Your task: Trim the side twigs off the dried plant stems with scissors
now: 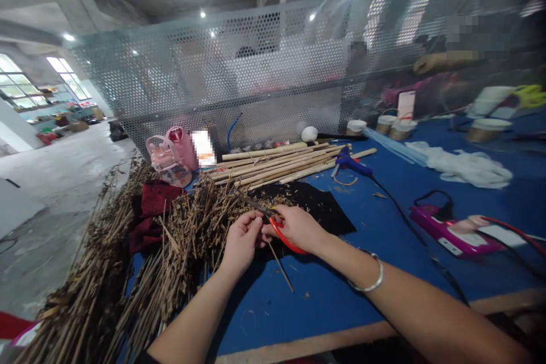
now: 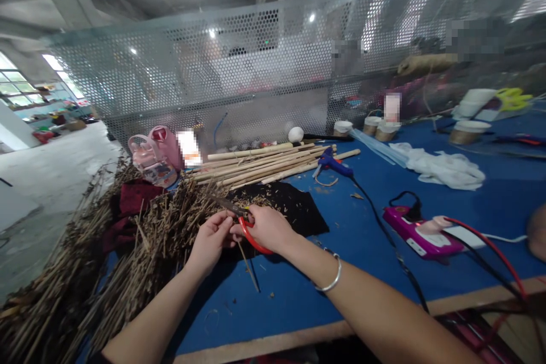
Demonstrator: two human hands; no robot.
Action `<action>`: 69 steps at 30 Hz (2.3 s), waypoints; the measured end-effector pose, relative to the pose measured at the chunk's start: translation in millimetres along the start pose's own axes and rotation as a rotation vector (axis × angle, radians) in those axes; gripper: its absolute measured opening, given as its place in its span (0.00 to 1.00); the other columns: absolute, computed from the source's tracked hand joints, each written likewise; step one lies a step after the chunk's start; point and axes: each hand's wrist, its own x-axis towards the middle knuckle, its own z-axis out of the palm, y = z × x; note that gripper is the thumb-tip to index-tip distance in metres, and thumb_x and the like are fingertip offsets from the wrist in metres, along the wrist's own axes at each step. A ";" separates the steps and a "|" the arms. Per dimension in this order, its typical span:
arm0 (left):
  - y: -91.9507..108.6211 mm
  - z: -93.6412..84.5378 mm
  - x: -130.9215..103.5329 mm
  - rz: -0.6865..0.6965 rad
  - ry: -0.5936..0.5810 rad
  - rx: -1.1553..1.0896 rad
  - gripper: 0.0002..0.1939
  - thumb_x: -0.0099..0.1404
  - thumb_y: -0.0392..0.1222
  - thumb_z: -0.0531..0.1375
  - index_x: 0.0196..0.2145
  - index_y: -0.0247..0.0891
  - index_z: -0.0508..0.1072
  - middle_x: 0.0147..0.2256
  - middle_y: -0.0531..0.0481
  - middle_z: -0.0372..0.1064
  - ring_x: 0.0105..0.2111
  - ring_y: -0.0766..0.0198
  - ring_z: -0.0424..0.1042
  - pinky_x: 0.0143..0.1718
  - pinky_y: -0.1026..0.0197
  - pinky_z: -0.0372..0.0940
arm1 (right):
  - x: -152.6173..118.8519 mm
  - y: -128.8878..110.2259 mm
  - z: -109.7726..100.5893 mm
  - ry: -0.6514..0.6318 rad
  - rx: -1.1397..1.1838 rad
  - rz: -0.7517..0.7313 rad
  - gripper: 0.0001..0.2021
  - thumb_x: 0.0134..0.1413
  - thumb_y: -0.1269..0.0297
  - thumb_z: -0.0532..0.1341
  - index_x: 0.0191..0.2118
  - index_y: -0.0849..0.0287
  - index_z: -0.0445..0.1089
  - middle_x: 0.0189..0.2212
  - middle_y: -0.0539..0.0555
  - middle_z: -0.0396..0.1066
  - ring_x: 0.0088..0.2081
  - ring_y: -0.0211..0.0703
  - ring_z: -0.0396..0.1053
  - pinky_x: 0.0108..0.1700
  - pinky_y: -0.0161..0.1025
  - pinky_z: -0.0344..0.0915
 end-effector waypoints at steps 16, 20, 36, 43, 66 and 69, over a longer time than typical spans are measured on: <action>-2.0 0.2 0.2 0.071 -0.014 0.059 0.17 0.54 0.51 0.58 0.34 0.33 0.67 0.22 0.52 0.67 0.15 0.74 0.61 0.16 0.71 0.58 | -3.4 -1.8 -3.6 0.093 -0.071 -0.148 0.25 0.36 0.44 0.62 0.35 0.59 0.60 0.33 0.55 0.64 0.36 0.44 0.62 0.36 0.38 0.55; -2.9 -0.3 0.4 0.072 -0.010 0.075 0.17 0.54 0.51 0.58 0.33 0.34 0.68 0.21 0.53 0.67 0.16 0.73 0.62 0.16 0.70 0.59 | -4.4 -3.4 -4.2 0.092 -0.094 -0.132 0.24 0.38 0.42 0.60 0.33 0.59 0.60 0.30 0.54 0.66 0.32 0.43 0.64 0.30 0.36 0.54; -3.5 -3.5 4.3 0.093 0.052 0.068 0.15 0.54 0.50 0.58 0.31 0.34 0.68 0.21 0.53 0.66 0.17 0.72 0.63 0.14 0.71 0.57 | -2.8 -3.8 -8.1 0.079 -0.082 -0.136 0.21 0.40 0.45 0.60 0.31 0.58 0.61 0.29 0.53 0.67 0.29 0.41 0.64 0.28 0.34 0.52; -6.3 -1.2 3.6 0.107 0.041 0.075 0.15 0.55 0.50 0.57 0.28 0.34 0.69 0.20 0.54 0.64 0.16 0.73 0.60 0.16 0.70 0.59 | -3.5 -6.4 -5.0 0.075 -0.044 -0.136 0.19 0.41 0.47 0.60 0.31 0.58 0.60 0.29 0.53 0.65 0.29 0.40 0.62 0.29 0.34 0.53; -11.9 -7.0 8.1 0.199 0.075 0.149 0.16 0.55 0.51 0.56 0.27 0.33 0.67 0.19 0.55 0.63 0.15 0.74 0.58 0.13 0.71 0.56 | -6.7 -8.0 1.2 0.114 -0.070 -0.107 0.21 0.41 0.44 0.59 0.33 0.58 0.61 0.29 0.53 0.67 0.29 0.41 0.64 0.28 0.33 0.51; -11.2 -8.9 8.9 0.217 0.068 0.153 0.15 0.55 0.51 0.56 0.28 0.33 0.67 0.18 0.55 0.62 0.15 0.74 0.57 0.13 0.71 0.55 | -4.6 -7.3 3.5 0.099 -0.076 -0.056 0.20 0.43 0.44 0.57 0.31 0.57 0.62 0.27 0.52 0.68 0.27 0.40 0.65 0.27 0.33 0.50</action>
